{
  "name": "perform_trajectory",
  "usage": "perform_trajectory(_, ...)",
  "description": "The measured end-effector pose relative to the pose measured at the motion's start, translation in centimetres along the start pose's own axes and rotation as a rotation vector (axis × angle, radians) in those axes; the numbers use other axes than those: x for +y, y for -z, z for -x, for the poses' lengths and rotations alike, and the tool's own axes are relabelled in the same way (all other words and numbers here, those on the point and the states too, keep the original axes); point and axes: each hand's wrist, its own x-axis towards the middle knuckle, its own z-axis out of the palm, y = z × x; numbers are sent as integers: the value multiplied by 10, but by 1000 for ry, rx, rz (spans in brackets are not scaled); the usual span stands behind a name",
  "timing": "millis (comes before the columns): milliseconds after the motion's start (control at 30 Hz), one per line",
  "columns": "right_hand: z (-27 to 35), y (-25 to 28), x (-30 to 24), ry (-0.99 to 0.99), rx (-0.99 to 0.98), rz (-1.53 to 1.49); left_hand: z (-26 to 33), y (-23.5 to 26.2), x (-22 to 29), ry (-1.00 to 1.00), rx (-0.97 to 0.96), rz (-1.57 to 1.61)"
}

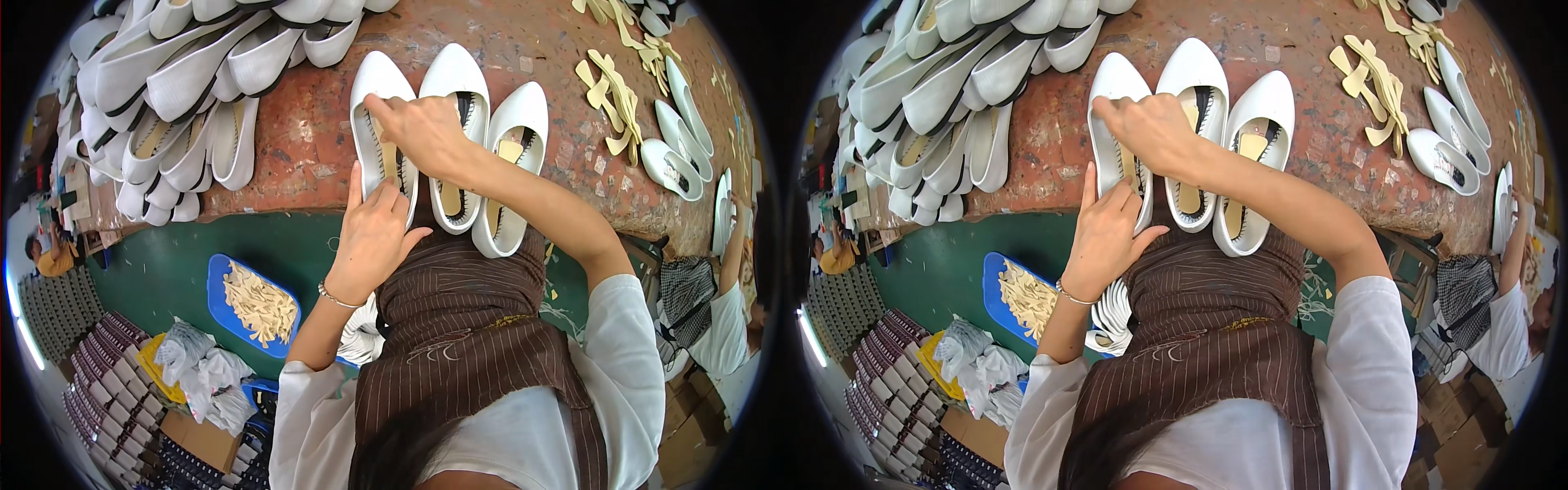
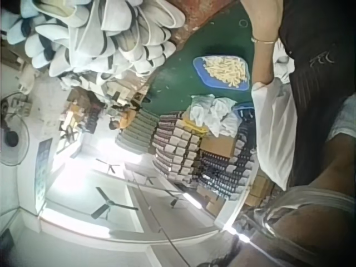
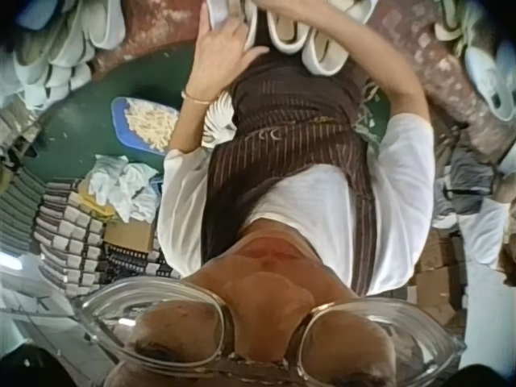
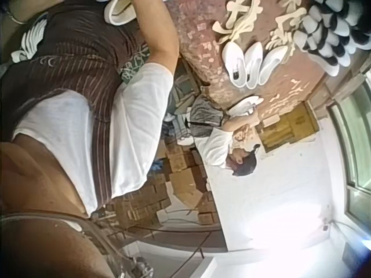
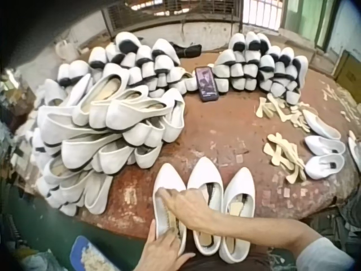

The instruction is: The person inserts insole pads into shoes by peeling off the protective backing and pressing each pad inside a shoe by hand, then repositions the shoes on the table.

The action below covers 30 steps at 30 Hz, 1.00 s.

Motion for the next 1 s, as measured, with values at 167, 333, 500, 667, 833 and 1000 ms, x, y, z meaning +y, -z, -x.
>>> perform_trajectory(167, 8, -12, 12, 117, 18, 61, -8, 4, 6, -11, -12, 27)
perform_trajectory(333, 29, 7, 13, 150, 52, -15, -8, 3, 10, 16, -44, 12)
perform_trajectory(500, 91, 53, 59, -96, 500, -50, -21, 3, 34, 314, 114, 285)
perform_trajectory(667, 177, 148, 162, -672, 419, 345, -46, -15, 74, 334, 216, 178)
perform_trajectory(833, 287, 223, 319, -823, 120, 936, -60, -30, 89, 379, 168, 120)
perform_trajectory(1000, 346, 275, 398, -866, -278, 652, -54, -32, 80, 393, 216, 94)
